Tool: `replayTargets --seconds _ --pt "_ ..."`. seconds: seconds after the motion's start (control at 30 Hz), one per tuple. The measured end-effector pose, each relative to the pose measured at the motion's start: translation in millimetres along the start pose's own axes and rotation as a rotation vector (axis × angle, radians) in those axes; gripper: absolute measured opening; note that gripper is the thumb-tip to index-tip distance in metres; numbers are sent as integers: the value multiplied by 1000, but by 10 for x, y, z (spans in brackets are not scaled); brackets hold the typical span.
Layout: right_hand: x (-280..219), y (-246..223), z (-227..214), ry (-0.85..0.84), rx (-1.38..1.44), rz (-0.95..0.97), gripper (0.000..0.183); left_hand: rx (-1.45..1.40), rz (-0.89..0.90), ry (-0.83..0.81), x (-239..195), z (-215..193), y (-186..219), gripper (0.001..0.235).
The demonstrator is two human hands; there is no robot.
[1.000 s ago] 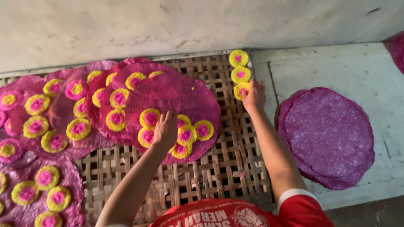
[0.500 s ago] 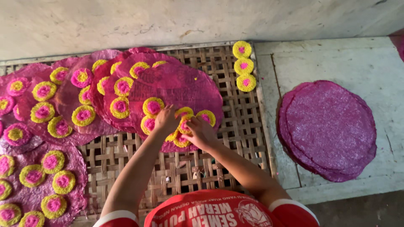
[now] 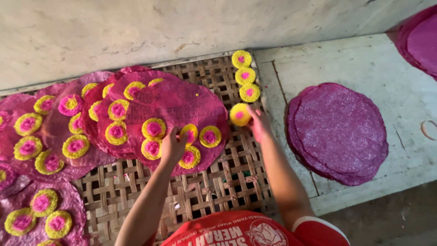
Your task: The person assembles crackers by hand by placing smaller yellow and pink dough circles onto larger pink discs and arranging them on a bamboo drying rack.
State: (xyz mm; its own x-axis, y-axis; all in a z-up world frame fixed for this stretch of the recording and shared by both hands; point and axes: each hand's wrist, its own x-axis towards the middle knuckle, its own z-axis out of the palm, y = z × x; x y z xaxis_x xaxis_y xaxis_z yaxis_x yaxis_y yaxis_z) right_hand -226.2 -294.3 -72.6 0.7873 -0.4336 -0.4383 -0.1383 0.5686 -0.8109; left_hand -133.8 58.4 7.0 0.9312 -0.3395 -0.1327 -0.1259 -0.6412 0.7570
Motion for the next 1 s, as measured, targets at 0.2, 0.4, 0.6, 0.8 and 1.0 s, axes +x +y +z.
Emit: replayTargets --seconds 0.2,0.4,0.6,0.8,1.0 --pt "116 -283 -339 320 -1186 -550 29 -45 -17 57 -238 -13 403 32" --pt "-212 -502 30 496 -1475 -822 33 -58 29 58 -303 -77 714 31" --pt "-782 -104 291 -216 116 41 47 -33 294 -74 -368 308 1082 30" --pt "-907 113 -31 -82 -244 -88 26 185 215 -233 -245 672 932 40" --pt "-862 -217 -406 214 -1007 -449 32 505 270 -110 -77 716 464 57"
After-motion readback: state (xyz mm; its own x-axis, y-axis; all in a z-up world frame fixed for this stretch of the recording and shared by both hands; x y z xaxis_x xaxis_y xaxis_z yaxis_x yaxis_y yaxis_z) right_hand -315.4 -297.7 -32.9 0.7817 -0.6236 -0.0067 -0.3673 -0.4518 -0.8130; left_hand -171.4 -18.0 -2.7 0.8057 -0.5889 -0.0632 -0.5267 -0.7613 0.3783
